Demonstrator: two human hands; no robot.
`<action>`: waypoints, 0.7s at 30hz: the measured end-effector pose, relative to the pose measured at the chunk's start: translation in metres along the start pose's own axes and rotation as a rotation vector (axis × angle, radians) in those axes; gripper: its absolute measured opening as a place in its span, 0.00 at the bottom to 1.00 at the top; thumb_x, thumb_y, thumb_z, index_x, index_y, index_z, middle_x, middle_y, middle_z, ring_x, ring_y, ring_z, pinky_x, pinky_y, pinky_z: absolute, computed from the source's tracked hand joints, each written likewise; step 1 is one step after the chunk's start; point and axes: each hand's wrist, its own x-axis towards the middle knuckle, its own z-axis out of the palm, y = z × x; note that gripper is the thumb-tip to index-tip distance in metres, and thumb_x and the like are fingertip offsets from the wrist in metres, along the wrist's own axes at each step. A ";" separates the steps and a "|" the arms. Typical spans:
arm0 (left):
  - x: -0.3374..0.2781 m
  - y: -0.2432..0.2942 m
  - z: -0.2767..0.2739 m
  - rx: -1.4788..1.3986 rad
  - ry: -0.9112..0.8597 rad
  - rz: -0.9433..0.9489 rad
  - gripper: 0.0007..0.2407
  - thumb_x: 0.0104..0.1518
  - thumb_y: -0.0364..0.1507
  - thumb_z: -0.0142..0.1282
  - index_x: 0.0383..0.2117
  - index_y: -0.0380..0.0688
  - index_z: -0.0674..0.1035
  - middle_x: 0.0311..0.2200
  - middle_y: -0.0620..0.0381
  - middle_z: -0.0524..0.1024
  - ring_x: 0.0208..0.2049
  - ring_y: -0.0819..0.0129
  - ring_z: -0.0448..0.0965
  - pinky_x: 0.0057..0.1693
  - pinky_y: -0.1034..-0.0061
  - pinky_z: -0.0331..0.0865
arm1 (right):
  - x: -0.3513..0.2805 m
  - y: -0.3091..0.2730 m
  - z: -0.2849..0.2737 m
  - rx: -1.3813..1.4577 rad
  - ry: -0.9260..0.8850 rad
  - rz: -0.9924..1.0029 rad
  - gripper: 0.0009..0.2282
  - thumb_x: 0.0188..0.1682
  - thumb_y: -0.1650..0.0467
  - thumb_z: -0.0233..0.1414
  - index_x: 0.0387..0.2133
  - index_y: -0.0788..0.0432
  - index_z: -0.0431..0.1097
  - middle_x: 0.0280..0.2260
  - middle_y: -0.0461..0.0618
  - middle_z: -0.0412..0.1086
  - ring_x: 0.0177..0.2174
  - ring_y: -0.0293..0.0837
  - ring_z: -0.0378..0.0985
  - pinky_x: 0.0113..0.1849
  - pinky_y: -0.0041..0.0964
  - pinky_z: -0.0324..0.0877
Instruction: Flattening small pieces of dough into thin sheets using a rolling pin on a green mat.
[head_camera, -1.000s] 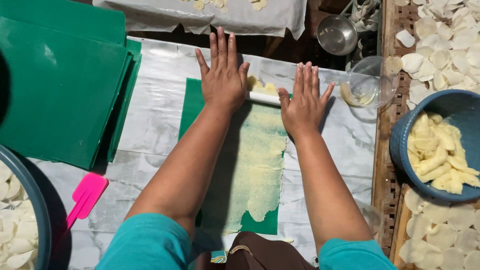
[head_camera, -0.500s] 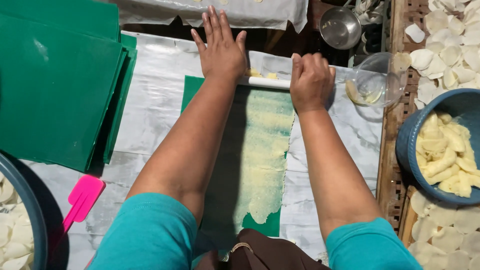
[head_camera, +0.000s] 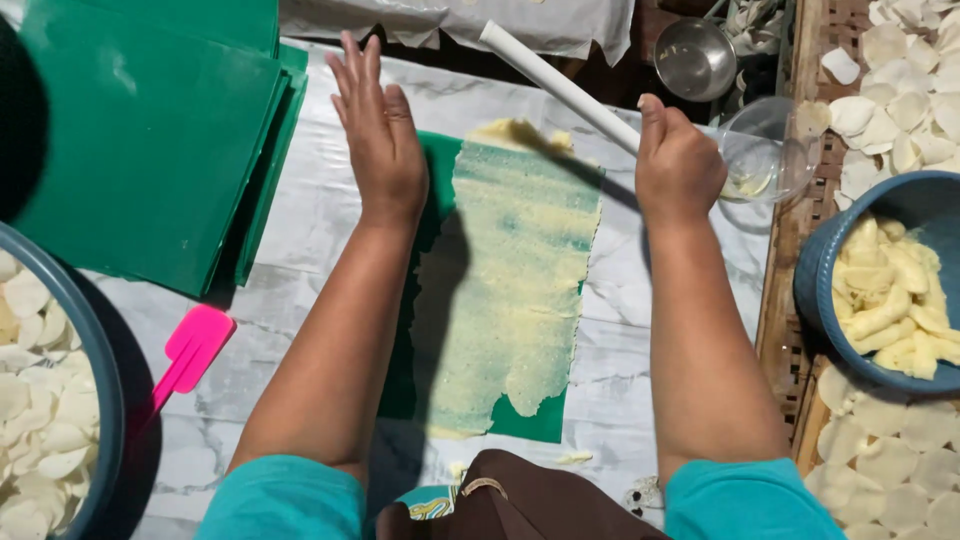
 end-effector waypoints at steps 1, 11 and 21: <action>-0.012 0.006 -0.005 0.003 -0.002 -0.009 0.20 0.78 0.40 0.29 0.74 0.54 0.58 0.77 0.56 0.43 0.80 0.54 0.29 0.81 0.43 0.28 | -0.025 -0.002 -0.006 -0.002 -0.009 -0.001 0.28 0.65 0.50 0.36 0.27 0.55 0.70 0.25 0.62 0.75 0.30 0.75 0.74 0.29 0.68 0.64; -0.060 0.029 0.013 0.562 -0.273 0.058 0.26 0.74 0.41 0.38 0.75 0.44 0.54 0.76 0.49 0.36 0.77 0.50 0.31 0.77 0.42 0.28 | -0.139 -0.025 -0.031 0.166 0.117 -0.378 0.11 0.58 0.65 0.54 0.31 0.58 0.65 0.35 0.51 0.63 0.36 0.53 0.66 0.44 0.48 0.61; -0.109 0.047 -0.003 0.788 -0.682 -0.028 0.29 0.70 0.45 0.30 0.75 0.46 0.46 0.76 0.50 0.30 0.76 0.54 0.25 0.75 0.42 0.20 | -0.158 -0.044 -0.047 -0.104 -0.514 -0.046 0.28 0.61 0.58 0.33 0.74 0.49 0.40 0.74 0.59 0.31 0.72 0.54 0.30 0.65 0.69 0.32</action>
